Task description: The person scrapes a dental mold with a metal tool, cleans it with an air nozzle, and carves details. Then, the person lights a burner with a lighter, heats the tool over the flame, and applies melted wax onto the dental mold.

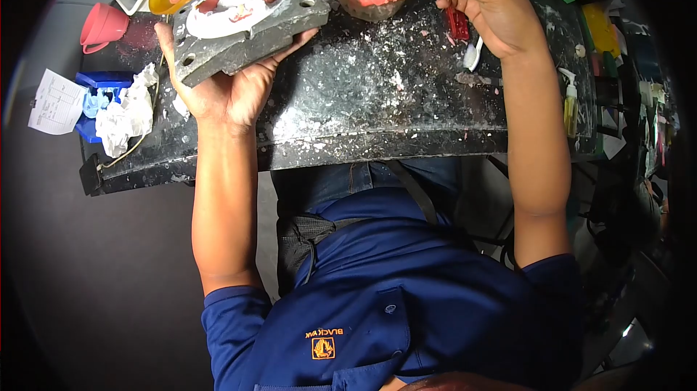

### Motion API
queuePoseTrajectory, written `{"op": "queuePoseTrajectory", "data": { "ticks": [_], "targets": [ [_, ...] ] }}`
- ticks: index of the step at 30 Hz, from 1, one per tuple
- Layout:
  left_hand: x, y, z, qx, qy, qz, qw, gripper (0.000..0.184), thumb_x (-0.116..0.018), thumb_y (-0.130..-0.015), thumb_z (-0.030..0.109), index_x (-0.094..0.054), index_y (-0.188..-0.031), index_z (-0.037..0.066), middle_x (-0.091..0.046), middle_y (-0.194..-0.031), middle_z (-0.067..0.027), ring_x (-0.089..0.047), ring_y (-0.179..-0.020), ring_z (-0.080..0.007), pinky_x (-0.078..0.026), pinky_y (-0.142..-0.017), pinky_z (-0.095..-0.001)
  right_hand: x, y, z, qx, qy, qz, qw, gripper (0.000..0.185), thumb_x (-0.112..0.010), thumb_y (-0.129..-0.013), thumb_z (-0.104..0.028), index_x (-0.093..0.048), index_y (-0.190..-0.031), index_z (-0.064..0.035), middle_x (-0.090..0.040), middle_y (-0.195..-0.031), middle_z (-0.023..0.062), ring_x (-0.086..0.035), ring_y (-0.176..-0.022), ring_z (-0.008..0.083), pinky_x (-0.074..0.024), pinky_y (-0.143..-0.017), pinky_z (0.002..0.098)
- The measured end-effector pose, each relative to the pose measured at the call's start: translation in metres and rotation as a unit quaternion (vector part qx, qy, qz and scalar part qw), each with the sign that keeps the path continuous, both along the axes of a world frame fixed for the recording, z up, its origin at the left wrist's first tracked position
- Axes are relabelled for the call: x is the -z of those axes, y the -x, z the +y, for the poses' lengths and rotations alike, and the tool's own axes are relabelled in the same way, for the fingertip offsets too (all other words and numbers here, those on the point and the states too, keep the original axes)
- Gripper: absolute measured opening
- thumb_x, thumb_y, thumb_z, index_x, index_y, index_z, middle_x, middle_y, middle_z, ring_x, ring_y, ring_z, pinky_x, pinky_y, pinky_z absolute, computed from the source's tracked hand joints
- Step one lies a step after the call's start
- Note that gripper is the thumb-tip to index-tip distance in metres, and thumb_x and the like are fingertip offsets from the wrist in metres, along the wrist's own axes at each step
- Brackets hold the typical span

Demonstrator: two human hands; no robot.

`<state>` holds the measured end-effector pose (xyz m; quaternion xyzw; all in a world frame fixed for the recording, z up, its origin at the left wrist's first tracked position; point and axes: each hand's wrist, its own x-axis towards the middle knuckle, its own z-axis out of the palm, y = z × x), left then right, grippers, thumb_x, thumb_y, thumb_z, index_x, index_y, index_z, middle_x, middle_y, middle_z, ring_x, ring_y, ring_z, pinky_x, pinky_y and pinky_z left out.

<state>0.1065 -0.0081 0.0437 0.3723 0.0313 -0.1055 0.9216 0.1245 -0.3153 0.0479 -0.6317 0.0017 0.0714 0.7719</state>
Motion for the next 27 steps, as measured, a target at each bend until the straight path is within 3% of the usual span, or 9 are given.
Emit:
{"op": "queuePoseTrajectory", "data": {
  "ticks": [27],
  "targets": [
    [-0.0004,0.0009,0.0001,-0.012,-0.013,0.002,1.000,0.098,-0.044,-0.093,0.077,-0.020,-0.162,0.011,-0.025,-0.162,-0.0282,-0.031,-0.145,-0.0556,-0.027,-0.106,-0.0857,0.0048,-0.0029,-0.0023,0.030,0.028,0.024,0.999,0.014,-0.056,-0.106,-0.011,-0.063,-0.106,0.0009,-0.073,-0.097,0.0131,-0.071,-0.080,0.0187,-0.0567,-0.068,0.0281]
  ]
}}
